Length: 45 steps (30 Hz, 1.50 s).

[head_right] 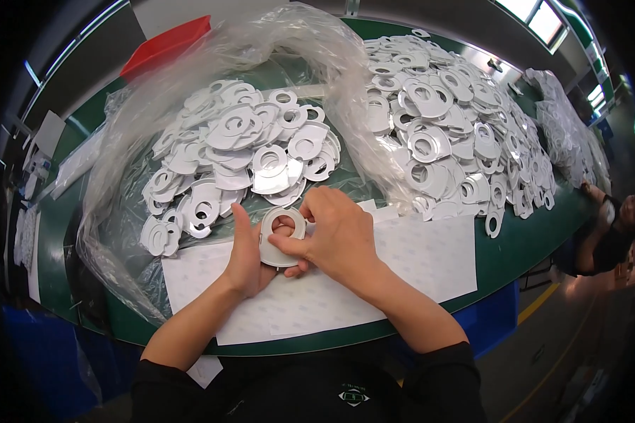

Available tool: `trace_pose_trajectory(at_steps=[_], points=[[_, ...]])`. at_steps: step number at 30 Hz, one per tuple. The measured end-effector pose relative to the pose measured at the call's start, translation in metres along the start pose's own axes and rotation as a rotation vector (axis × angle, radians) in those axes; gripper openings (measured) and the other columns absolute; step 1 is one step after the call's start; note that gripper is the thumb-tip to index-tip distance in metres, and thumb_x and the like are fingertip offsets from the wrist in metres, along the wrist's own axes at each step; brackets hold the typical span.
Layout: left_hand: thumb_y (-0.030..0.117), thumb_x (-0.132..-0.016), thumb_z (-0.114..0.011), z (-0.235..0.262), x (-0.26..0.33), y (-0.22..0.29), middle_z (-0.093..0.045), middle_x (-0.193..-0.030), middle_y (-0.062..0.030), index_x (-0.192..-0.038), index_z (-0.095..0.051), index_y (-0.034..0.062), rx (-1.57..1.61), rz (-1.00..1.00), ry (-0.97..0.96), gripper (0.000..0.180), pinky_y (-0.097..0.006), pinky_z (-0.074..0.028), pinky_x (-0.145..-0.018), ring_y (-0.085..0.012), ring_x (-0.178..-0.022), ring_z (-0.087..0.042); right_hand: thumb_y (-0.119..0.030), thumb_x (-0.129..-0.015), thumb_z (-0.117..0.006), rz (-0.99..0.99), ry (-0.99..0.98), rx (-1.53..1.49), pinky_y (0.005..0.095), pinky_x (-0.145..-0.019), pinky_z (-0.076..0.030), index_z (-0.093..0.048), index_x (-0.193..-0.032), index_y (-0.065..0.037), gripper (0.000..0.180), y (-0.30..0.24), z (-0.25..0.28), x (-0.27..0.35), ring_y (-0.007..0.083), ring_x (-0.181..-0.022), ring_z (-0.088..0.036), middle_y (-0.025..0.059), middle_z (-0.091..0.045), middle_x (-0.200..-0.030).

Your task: Assembling white plastic circular light fixture components by applying adhesive rings.

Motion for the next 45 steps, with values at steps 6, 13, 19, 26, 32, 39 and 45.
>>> trace_pose_trajectory(at_steps=[6, 13, 19, 26, 32, 39, 45], points=[[0.082, -0.077, -0.003, -0.002, -0.003, 0.003, -0.058, -0.084, -0.0089, -0.106, -0.05, 0.0056, 0.108, -0.002, -0.081, 0.094, -0.027, -0.04, -0.05, -0.0176, -0.069, -0.058, -0.021, -0.075, -0.072, -0.038, -0.207, -0.212, 0.0362, -0.06, -0.045, -0.06, -0.081, -0.003, 0.023, 0.011, 0.006, -0.002, 0.024, -0.07, -0.058, 0.0076, -0.061, -0.078], [0.08, -0.079, -0.004, 0.002, 0.001, 0.005, -0.058, -0.081, -0.0099, -0.1, -0.052, 0.0057, 0.118, -0.011, -0.056, 0.091, -0.025, -0.039, -0.046, -0.0171, -0.066, -0.057, -0.012, -0.081, -0.065, 0.069, 0.033, -0.067, 0.0339, -0.052, -0.043, -0.058, -0.076, -0.001, 0.014, 0.0, -0.003, 0.002, 0.025, -0.061, -0.055, 0.0095, -0.057, -0.068], [0.08, -0.081, -0.01, -0.004, -0.01, -0.004, -0.061, -0.086, -0.0113, -0.11, -0.053, 0.0028, 0.116, 0.032, -0.094, 0.093, -0.029, -0.047, -0.052, -0.0203, -0.072, -0.061, -0.015, -0.083, -0.063, 0.115, 0.094, -0.149, 0.0351, -0.051, -0.04, -0.054, -0.071, -0.003, 0.019, 0.012, 0.006, 0.002, 0.0273, -0.059, -0.052, 0.0112, -0.053, -0.065], [0.065, -0.092, -0.018, 0.005, -0.002, 0.005, -0.057, -0.107, -0.0216, -0.124, -0.039, -0.0018, 0.071, -0.121, -0.006, 0.077, -0.041, -0.049, -0.088, -0.034, -0.099, -0.06, -0.022, -0.088, -0.064, -0.155, 0.468, -0.519, 0.0227, -0.052, -0.036, -0.059, -0.073, -0.003, 0.025, 0.076, 0.079, -0.038, 0.0041, -0.059, -0.044, -0.0035, -0.051, -0.062], [0.06, -0.095, -0.022, -0.006, -0.007, 0.002, -0.057, -0.104, -0.0214, -0.123, -0.039, -0.003, 0.071, -0.13, -0.087, 0.071, -0.04, -0.046, -0.092, -0.0331, -0.101, -0.058, -0.039, -0.08, -0.065, -0.275, 0.87, 0.303, 0.0264, -0.057, -0.044, -0.068, -0.094, 0.002, 0.044, 0.191, 0.24, -0.014, 0.0107, -0.055, -0.053, 0.0096, -0.064, -0.065], [0.049, -0.096, -0.035, 0.022, -0.005, 0.019, -0.057, -0.104, -0.0225, -0.118, -0.043, -0.0037, 0.332, -0.325, -0.097, 0.058, -0.04, -0.043, -0.098, -0.0346, -0.106, -0.055, -0.035, -0.073, -0.075, -0.547, 0.141, 0.158, 0.0288, -0.057, -0.043, -0.067, -0.084, 0.002, 0.039, 0.181, 0.189, 0.11, 0.0133, -0.061, -0.053, 0.006, -0.059, -0.067], [0.046, -0.096, -0.039, 0.037, 0.0, 0.033, -0.058, -0.103, -0.0196, -0.119, -0.044, -0.0014, 0.327, -0.454, -0.09, 0.052, -0.04, -0.044, -0.096, -0.0329, -0.103, -0.056, -0.018, -0.08, -0.07, -0.604, 0.22, -0.185, 0.0237, -0.056, -0.041, -0.063, -0.087, 0.003, 0.024, 0.171, 0.152, 0.159, 0.007, -0.064, -0.052, 0.0011, -0.06, -0.072]])
Point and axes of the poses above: each hand's wrist, its own x-axis away from the middle knuckle, its own z-axis out of the back of the hand, y = z × x, the point moved 6 cm from there along -x, towards the middle knuckle
